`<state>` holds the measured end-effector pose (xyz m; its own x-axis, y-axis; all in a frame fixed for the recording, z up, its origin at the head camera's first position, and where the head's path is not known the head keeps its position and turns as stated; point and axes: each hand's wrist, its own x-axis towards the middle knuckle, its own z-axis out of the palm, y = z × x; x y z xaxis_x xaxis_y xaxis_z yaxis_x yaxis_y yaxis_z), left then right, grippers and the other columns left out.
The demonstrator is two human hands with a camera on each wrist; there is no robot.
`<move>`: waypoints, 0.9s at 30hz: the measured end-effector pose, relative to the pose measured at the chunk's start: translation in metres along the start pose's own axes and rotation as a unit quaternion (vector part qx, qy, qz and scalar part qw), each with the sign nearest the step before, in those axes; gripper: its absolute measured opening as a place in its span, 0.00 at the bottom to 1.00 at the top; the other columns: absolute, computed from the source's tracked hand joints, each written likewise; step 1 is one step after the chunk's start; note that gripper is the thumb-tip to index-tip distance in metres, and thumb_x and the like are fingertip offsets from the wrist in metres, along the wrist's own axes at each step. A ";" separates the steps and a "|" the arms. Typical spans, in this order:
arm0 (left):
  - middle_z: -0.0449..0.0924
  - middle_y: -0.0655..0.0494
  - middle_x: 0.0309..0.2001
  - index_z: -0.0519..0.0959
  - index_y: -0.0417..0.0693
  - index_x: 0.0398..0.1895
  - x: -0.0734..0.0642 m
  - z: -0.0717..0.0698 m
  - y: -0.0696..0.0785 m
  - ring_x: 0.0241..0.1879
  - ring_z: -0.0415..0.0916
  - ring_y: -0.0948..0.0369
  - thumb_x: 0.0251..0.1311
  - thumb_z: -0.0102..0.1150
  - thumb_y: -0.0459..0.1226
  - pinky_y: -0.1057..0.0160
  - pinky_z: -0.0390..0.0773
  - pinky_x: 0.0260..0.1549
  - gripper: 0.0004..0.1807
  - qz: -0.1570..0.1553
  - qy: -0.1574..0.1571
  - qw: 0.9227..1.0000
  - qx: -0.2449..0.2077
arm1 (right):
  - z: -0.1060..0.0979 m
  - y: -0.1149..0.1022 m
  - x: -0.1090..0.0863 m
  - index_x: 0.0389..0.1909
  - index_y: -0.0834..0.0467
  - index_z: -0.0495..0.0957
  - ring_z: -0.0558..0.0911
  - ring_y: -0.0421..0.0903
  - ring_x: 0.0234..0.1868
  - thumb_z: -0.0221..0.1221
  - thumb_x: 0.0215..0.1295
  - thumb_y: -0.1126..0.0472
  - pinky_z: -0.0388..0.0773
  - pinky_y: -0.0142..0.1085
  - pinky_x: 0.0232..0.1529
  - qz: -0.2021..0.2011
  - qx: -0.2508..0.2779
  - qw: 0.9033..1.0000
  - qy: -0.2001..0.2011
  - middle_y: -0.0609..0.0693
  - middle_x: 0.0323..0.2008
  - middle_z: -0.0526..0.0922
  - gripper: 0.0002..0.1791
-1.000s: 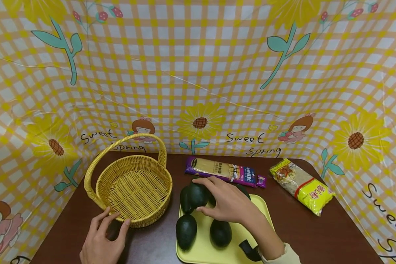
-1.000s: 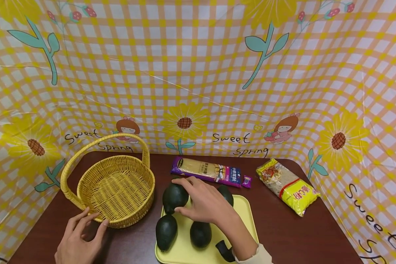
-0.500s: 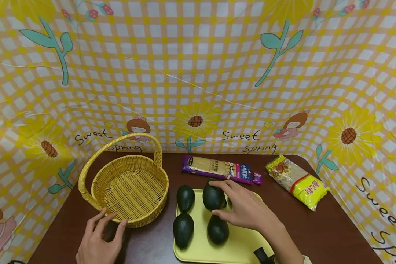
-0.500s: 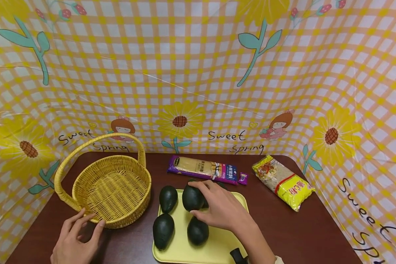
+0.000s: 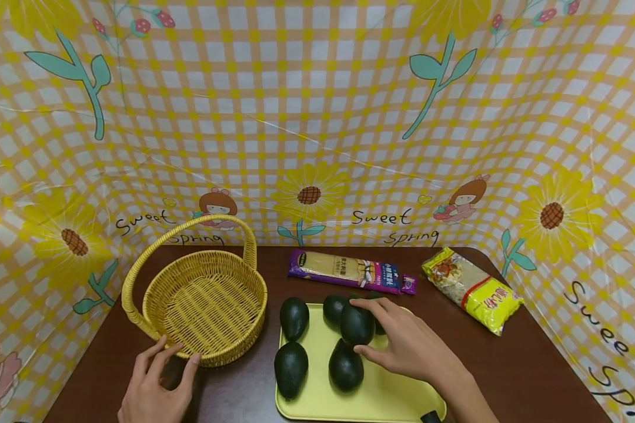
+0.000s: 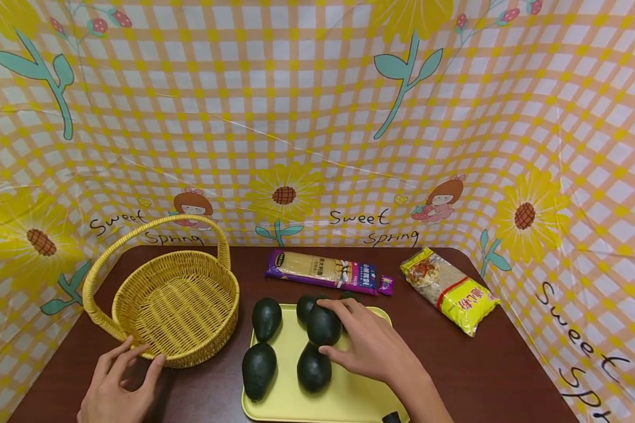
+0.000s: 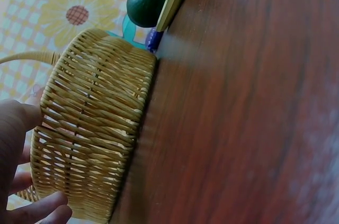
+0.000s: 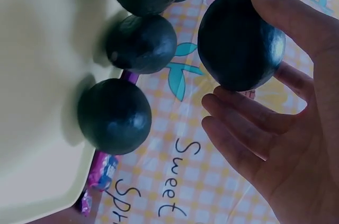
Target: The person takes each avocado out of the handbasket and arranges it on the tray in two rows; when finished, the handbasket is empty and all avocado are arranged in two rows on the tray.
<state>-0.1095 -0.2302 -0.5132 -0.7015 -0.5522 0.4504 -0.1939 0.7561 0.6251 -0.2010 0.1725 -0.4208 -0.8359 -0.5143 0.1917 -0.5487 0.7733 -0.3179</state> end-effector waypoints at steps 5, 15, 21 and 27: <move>0.82 0.46 0.63 0.91 0.48 0.50 0.000 0.000 0.000 0.29 0.81 0.50 0.57 0.83 0.46 0.56 0.76 0.24 0.21 0.001 0.002 1.000 -0.001 | 0.000 0.004 -0.010 0.75 0.42 0.74 0.85 0.54 0.56 0.79 0.61 0.44 0.86 0.50 0.45 0.003 0.000 1.000 0.011 0.50 0.61 0.83 0.42; 0.82 0.46 0.63 0.91 0.48 0.50 0.000 -0.001 0.001 0.27 0.81 0.51 0.57 0.83 0.46 0.56 0.76 0.23 0.21 -0.004 -0.001 1.000 -0.004 | 0.002 0.020 -0.031 0.73 0.42 0.75 0.87 0.47 0.45 0.80 0.59 0.44 0.83 0.39 0.34 0.014 -0.009 1.000 0.020 0.50 0.58 0.83 0.42; 0.83 0.47 0.63 0.91 0.48 0.50 0.000 -0.001 0.002 0.28 0.81 0.51 0.56 0.84 0.46 0.56 0.75 0.23 0.21 0.003 0.003 1.000 0.000 | 0.008 0.027 -0.042 0.73 0.42 0.75 0.88 0.47 0.45 0.80 0.59 0.42 0.84 0.40 0.36 0.015 -0.008 1.000 0.020 0.49 0.57 0.84 0.41; 0.82 0.46 0.63 0.91 0.48 0.51 0.000 -0.001 0.001 0.30 0.81 0.48 0.57 0.83 0.48 0.50 0.76 0.22 0.22 0.005 -0.001 1.000 0.000 | 0.015 0.031 -0.050 0.73 0.43 0.75 0.88 0.47 0.45 0.79 0.60 0.42 0.85 0.40 0.37 0.026 0.003 1.000 0.005 0.49 0.57 0.84 0.41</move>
<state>-0.1092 -0.2296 -0.5122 -0.7050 -0.5443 0.4546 -0.1876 0.7614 0.6206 -0.1765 0.2168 -0.4544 -0.8630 -0.4706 0.1839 -0.5052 0.7963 -0.3327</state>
